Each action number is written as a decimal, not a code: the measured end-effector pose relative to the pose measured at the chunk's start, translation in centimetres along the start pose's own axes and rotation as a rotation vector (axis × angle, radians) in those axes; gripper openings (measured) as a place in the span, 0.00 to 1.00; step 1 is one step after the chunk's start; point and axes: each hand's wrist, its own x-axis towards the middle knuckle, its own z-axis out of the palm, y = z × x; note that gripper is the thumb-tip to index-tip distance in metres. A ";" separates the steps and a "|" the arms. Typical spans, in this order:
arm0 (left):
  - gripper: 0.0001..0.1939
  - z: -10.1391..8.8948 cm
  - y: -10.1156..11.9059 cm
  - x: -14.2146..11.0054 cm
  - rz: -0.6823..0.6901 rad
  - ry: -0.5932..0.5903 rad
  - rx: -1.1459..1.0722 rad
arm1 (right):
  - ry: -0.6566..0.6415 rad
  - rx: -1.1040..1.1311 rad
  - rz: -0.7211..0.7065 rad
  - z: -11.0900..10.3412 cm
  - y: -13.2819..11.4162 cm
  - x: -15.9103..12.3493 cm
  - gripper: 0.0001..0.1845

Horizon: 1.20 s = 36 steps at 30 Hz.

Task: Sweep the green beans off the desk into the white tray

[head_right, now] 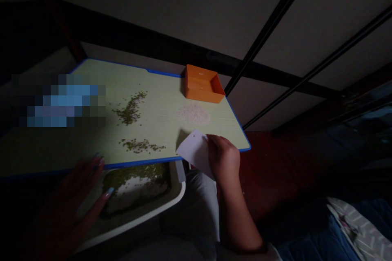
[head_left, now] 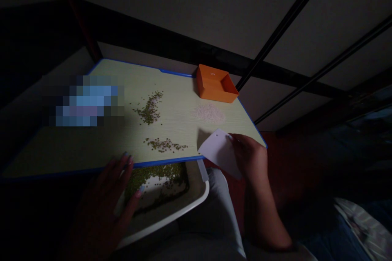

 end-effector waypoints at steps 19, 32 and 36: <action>0.36 -0.2 0.2 0.1 0.011 0.009 0.014 | -0.015 0.018 -0.027 2.0 -1.2 0.1 0.13; 0.36 -0.2 0.1 -0.1 -0.008 -0.001 0.012 | -0.092 0.110 0.017 2.3 -1.3 0.5 0.12; 0.36 -0.1 0.1 -0.2 -0.009 0.004 0.005 | -0.147 0.181 0.014 2.0 -1.3 0.2 0.12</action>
